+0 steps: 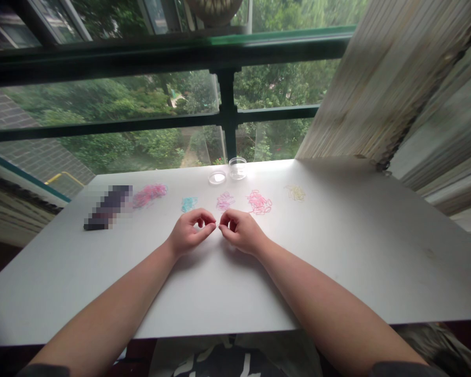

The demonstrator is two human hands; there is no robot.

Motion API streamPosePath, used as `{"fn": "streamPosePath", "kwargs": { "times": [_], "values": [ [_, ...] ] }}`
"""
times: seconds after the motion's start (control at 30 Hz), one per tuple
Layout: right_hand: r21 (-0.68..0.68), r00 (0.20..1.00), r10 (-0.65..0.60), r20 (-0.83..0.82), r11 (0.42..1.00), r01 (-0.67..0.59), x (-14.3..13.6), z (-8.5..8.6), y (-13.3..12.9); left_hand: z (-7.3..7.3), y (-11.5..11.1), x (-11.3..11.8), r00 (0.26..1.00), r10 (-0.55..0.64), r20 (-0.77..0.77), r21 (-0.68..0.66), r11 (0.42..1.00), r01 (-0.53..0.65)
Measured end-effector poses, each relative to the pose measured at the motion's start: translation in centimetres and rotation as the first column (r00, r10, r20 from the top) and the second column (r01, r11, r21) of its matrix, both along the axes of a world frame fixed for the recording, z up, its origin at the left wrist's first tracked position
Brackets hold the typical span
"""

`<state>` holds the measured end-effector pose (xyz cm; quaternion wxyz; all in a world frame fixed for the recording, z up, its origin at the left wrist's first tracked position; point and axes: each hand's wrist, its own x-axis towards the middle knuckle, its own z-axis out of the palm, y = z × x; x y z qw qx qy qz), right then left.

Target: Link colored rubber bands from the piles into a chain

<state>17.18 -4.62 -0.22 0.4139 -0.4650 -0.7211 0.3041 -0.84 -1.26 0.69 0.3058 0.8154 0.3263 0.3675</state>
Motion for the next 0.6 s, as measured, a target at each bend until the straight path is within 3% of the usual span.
{"fn": "streamPosePath", "kwargs": {
  "times": [0.2, 0.6],
  "values": [
    [-0.004, 1.0, -0.003, 0.01, 1.0, 0.003, 0.02, -0.19, 0.06, 0.09, -0.1, -0.02, 0.999, -0.033, -0.006, 0.009, 0.999, 0.033],
    [-0.033, 1.0, -0.002, -0.006, 0.999, 0.001, 0.09, 0.12, 0.03, -0.14, 0.11, -0.03, 0.999, 0.018, -0.027, -0.005, 1.0, -0.018]
  ]
}}
